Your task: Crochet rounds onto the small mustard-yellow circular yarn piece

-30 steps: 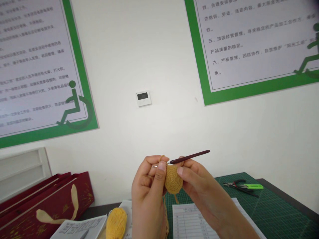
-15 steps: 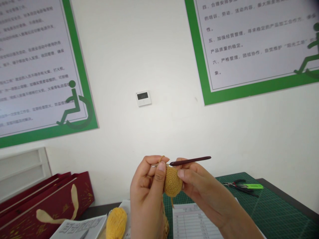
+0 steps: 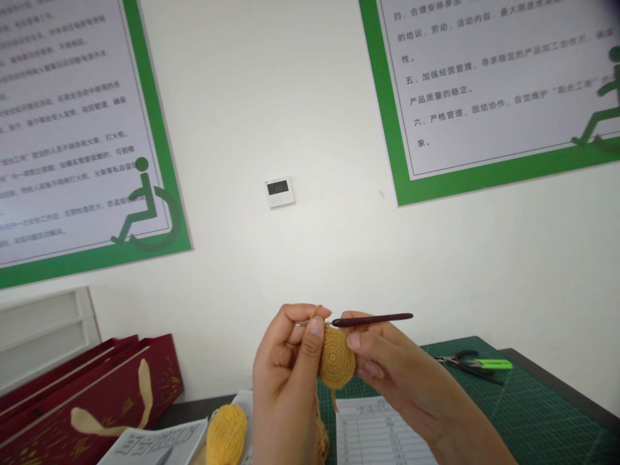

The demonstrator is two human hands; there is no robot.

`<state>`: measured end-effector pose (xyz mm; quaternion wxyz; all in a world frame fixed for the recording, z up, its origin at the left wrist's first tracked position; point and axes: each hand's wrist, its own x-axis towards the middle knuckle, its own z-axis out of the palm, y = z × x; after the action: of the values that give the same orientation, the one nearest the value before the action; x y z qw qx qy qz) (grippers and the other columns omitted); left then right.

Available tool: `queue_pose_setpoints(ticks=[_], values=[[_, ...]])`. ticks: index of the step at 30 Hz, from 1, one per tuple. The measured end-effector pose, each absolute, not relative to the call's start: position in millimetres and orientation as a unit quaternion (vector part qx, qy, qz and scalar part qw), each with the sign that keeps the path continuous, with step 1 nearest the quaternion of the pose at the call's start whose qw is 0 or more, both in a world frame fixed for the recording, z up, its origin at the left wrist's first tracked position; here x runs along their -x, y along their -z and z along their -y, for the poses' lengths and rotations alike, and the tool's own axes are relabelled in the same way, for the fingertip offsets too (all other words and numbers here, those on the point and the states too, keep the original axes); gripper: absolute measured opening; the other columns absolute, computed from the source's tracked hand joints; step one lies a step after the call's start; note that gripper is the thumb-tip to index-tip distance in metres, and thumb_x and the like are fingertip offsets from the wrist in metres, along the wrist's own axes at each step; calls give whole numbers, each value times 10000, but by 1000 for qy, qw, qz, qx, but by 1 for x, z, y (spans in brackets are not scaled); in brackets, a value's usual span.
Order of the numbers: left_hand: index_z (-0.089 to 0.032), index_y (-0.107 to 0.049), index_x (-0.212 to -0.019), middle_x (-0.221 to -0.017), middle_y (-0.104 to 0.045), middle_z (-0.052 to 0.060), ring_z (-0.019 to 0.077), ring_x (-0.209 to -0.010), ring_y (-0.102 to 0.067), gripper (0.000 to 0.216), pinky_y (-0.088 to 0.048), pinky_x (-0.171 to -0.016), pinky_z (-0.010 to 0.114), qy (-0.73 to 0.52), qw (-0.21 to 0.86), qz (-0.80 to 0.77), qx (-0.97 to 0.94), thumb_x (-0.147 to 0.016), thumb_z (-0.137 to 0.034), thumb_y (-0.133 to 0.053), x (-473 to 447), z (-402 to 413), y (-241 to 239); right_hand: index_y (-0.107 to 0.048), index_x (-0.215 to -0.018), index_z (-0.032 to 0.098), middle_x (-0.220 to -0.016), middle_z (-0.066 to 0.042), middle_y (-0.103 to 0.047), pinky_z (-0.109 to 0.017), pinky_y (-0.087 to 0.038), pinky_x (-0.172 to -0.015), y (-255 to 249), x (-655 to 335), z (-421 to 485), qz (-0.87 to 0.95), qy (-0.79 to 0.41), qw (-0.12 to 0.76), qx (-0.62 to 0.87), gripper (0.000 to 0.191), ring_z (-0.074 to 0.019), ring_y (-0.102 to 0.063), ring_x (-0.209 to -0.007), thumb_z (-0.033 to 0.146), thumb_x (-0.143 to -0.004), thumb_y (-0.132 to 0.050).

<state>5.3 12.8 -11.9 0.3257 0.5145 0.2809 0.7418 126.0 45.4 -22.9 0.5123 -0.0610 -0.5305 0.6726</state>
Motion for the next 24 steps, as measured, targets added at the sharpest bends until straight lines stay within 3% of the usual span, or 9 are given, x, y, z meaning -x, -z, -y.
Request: queue_pose_setpoints(ticks=[6, 11, 24], values=[[-198, -707, -890, -706, -678, 6, 120, -608, -590, 129, -467, -580, 186, -737, 326, -283, -521, -863, -314, -757, -5, -13, 13, -656, -766, 164, -602, 71, -381, -232, -319, -618, 21, -126, -43, 487, -707, 511, 40, 192, -101, -245, -601, 294, -732, -794], [-194, -713, -884, -686, -671, 7, 123, -600, -595, 129, -461, -565, 182, -736, 322, -281, -525, -859, -311, -761, -6, -12, 11, -587, -680, 185, -601, 63, -386, -241, -325, -620, 22, -124, -45, 484, -708, 512, 53, 244, -110, -284, -612, 304, -701, -799], [-193, -711, -890, -700, -679, 9, 120, -607, -590, 142, -457, -553, 177, -737, 323, -281, -523, -850, -315, -773, -6, -12, 10, -558, -720, 189, -614, 63, -375, -246, -288, -615, 25, -124, -45, 495, -700, 513, 51, 209, -119, -270, -623, 277, -752, -745]])
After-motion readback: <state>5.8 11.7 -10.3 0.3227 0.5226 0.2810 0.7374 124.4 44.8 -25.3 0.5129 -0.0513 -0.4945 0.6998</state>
